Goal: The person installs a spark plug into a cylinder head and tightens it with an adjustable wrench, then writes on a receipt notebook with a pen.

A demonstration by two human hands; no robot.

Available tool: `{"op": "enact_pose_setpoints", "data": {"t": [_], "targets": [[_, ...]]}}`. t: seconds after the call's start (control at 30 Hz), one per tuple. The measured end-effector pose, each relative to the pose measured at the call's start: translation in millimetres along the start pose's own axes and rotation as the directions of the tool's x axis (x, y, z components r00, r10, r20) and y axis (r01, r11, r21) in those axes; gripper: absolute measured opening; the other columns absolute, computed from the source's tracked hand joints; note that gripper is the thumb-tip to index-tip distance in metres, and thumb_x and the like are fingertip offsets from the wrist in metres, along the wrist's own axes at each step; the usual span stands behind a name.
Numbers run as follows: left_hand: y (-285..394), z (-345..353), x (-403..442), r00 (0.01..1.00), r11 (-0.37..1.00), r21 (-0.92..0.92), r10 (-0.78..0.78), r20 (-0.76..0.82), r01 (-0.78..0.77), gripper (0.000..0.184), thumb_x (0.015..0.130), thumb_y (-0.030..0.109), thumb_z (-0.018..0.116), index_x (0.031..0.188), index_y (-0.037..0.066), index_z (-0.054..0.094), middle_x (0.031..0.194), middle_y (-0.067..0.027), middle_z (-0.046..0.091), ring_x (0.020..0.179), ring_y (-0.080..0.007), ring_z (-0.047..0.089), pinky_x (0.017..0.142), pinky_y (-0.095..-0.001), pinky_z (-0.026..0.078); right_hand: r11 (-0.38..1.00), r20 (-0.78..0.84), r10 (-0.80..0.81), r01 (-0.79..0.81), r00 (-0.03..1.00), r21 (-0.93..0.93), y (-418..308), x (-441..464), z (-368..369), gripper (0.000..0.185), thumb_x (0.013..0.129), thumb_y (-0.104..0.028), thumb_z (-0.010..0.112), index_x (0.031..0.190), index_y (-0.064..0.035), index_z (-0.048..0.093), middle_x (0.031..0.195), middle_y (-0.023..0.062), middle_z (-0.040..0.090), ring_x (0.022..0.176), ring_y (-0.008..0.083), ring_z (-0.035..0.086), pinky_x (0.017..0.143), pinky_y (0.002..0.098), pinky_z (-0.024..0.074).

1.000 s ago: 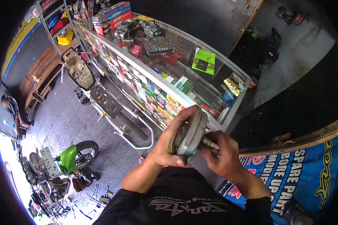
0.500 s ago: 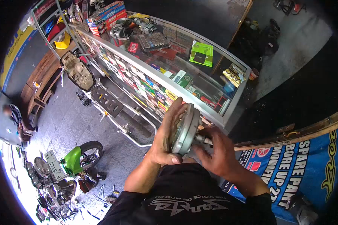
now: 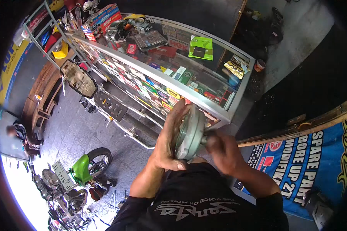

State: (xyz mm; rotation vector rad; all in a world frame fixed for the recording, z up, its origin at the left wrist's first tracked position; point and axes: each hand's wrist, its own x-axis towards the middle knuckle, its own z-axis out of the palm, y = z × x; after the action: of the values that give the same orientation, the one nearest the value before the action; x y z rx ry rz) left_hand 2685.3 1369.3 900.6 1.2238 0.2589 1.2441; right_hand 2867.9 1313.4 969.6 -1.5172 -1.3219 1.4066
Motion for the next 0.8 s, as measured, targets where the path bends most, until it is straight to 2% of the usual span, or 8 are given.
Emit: {"op": "enact_pose_setpoints", "data": {"t": [0.03, 0.07, 0.1, 0.17, 0.3, 0.4, 0.57, 0.8], "targets": [[0, 0, -1, 1.000, 1.000, -0.003, -0.005, -0.019, 0.005, 0.153, 0.054, 0.055, 0.095, 0.161, -0.008, 0.005, 0.160, -0.0281, 0.027, 0.151, -0.0375, 0.028, 0.124, -0.0464, 0.017, 0.854, -0.123, -0.457, 0.396, 0.881, -0.338, 5, 4, 7, 0.045, 0.108, -0.037, 0.047, 0.092, 0.0017, 0.062, 0.071, 0.0175, 0.063, 0.064, 0.0317, 0.066, 0.065, 0.0429, 0.0529], [-1, 0, -2, 0.999, 1.000, -0.006, -0.010, -0.036, 0.010, 0.154, 0.054, 0.055, 0.095, 0.161, -0.008, 0.004, 0.160, -0.0283, 0.027, 0.151, -0.0377, 0.028, 0.124, -0.0466, 0.017, 0.464, -0.070, -0.823, 0.597, 0.563, -0.654, 8, 6, 11, 0.055, 0.111, -0.042, 0.038, 0.088, 0.0019, 0.062, 0.067, 0.0158, 0.062, 0.063, 0.0286, 0.066, 0.064, 0.0414, 0.0527], [3, 7, -3, 0.998, 0.998, -0.064, -0.027, -0.049, 0.024, 0.151, 0.053, 0.054, 0.095, 0.160, -0.009, 0.009, 0.160, -0.0288, 0.027, 0.152, -0.0390, 0.027, 0.124, -0.0473, 0.016, 0.467, -0.073, -0.822, 0.595, 0.565, -0.655, 9, 3, 8, 0.055, 0.111, -0.042, 0.038, 0.088, 0.0019, 0.062, 0.067, 0.0158, 0.062, 0.063, 0.0286, 0.066, 0.064, 0.0414, 0.0527], [0, -6, -9, 1.000, 0.994, 0.108, 0.012, 0.015, -0.014, 0.150, 0.052, 0.054, 0.095, 0.160, -0.009, 0.012, 0.160, -0.0289, 0.028, 0.152, -0.0396, 0.027, 0.124, -0.0474, 0.016, 0.955, -0.001, -0.166, 0.161, 0.986, -0.250, 12, -8, -6, 0.055, 0.108, -0.049, 0.045, 0.094, 0.0014, 0.062, 0.078, 0.0128, 0.067, 0.070, 0.0235, 0.067, 0.067, 0.0398, 0.0532], [23, -3, -2, 0.987, 0.905, 0.410, 0.054, 0.153, -0.113, 0.148, 0.047, 0.050, 0.097, 0.159, -0.009, 0.020, 0.160, -0.0298, 0.030, 0.151, -0.0421, 0.028, 0.123, -0.0487, 0.021, 0.914, 0.341, 0.123, -0.240, 0.932, 0.327, 35, 0, -15, 0.040, 0.102, -0.039, 0.061, 0.120, -0.0033, 0.061, 0.114, 0.0104, 0.065, 0.098, 0.0181, 0.065, 0.078, 0.0347, 0.0530], [29, 3, -2, 0.958, 0.804, 0.538, 0.127, 0.258, -0.252, 0.153, 0.042, 0.055, 0.099, 0.158, -0.008, 0.021, 0.158, -0.0302, 0.034, 0.147, -0.0413, 0.036, 0.121, -0.0489, 0.024, 0.859, -0.092, -0.485, 0.494, 0.870, 0.134, 38, -10, 5, 0.035, 0.100, -0.033, 0.067, 0.108, 0.0007, 0.064, 0.101, 0.0105, 0.070, 0.090, 0.0169, 0.068, 0.081, 0.0341, 0.0552], [55, 23, 8, 0.931, 0.773, 0.541, 0.172, 0.321, -0.330, 0.138, 0.047, 0.041, 0.098, 0.155, -0.007, 0.029, 0.151, -0.0310, 0.040, 0.135, -0.0503, 0.043, 0.111, -0.0571, 0.037, 0.828, 0.105, -0.140, 0.059, 0.985, 0.557, 57, -7, -10, 0.044, 0.094, -0.015, 0.072, 0.132, 0.0005, 0.056, 0.118, 0.0096, 0.069, 0.104, 0.0163, 0.067, 0.090, 0.0361, 0.0558], [59, 13, 2, 0.942, 0.785, 0.544, 0.144, 0.303, -0.295, 0.140, 0.049, 0.042, 0.097, 0.159, -0.005, 0.023, 0.156, -0.0288, 0.036, 0.141, -0.0458, 0.040, 0.115, -0.0525, 0.034, 0.887, -0.045, -0.442, 0.444, 0.896, 0.125, 52, -14, -6, 0.037, 0.097, -0.028, 0.065, 0.121, -0.0002, 0.059, 0.100, 0.0085, 0.069, 0.087, 0.0156, 0.066, 0.074, 0.0324, 0.0521]]}}
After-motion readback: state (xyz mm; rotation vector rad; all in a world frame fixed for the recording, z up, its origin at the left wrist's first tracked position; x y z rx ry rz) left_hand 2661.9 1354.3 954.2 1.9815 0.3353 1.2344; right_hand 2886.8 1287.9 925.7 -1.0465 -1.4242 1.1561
